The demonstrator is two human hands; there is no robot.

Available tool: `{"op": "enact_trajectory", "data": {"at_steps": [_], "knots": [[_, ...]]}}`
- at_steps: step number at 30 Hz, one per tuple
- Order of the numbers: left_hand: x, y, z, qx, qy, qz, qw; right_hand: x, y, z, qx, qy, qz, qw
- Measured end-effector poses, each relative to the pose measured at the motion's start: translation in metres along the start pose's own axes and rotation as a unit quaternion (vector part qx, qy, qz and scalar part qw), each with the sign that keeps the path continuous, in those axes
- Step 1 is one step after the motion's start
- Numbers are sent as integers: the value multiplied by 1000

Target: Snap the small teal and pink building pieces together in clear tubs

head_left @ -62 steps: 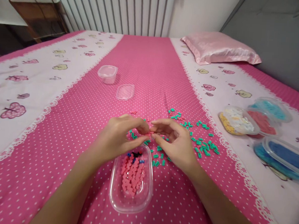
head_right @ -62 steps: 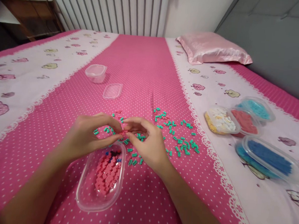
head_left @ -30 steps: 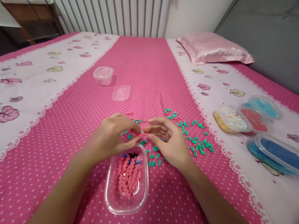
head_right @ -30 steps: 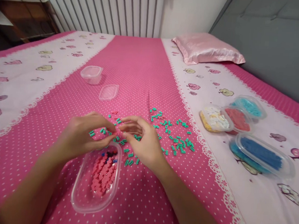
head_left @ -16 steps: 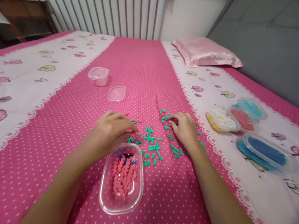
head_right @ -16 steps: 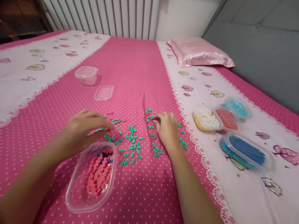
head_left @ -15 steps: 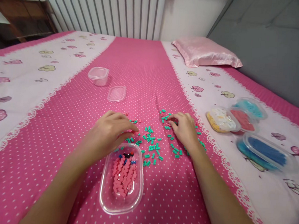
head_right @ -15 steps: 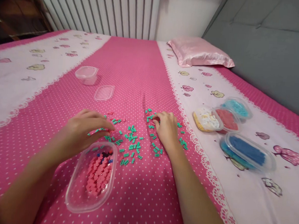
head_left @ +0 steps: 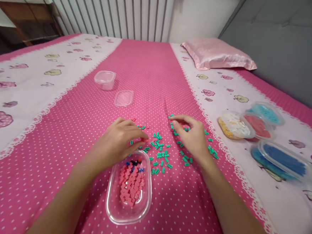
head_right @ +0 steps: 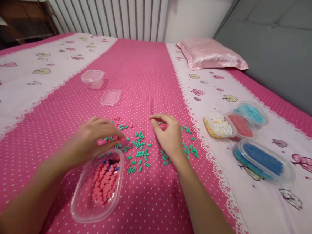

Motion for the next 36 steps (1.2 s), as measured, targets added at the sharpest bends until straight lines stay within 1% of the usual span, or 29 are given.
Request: {"op": "enact_trajectory", "data": {"at_steps": [3,6,10,13,18,22,24,30,33,36], "knots": [[1,1,-1,13,32,-5,999,-17,-22,-17,-4,-77,101,992],[2,3,-2,37,48,-18,998,-30,-33,-29,-10,-106,160,981],[3,6,-1,47,47,-24,998,-33,-36,-34,-16,-95,189,977],[4,7,-1,48,45,-18,998,-31,-37,-34,-17,-85,186,979],[4,9,-1,40,49,-27,998,-34,-38,-37,-14,-88,180,980],[6,11,-1,39,67,-20,997,-35,-40,-38,-4,-89,170,981],[8,11,-1,51,81,-24,995,-34,-41,-38,3,-89,165,982],[10,11,-1,78,92,-70,990,-29,-47,-39,39,-56,146,987],[10,12,-1,94,94,-88,987,-26,-51,-40,83,-37,119,989],[8,13,-2,95,91,-99,986,-27,-54,-43,129,-33,78,988]]}}
Point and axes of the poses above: each hand's wrist, its own z-axis towards the middle knuckle, its own x-axis out of the back of the hand, y = z × x, the point moved 2 cm from there along z, towards the middle knuckle, and after that the axes turned 3 degrees about -x, right-handed, at the moved point
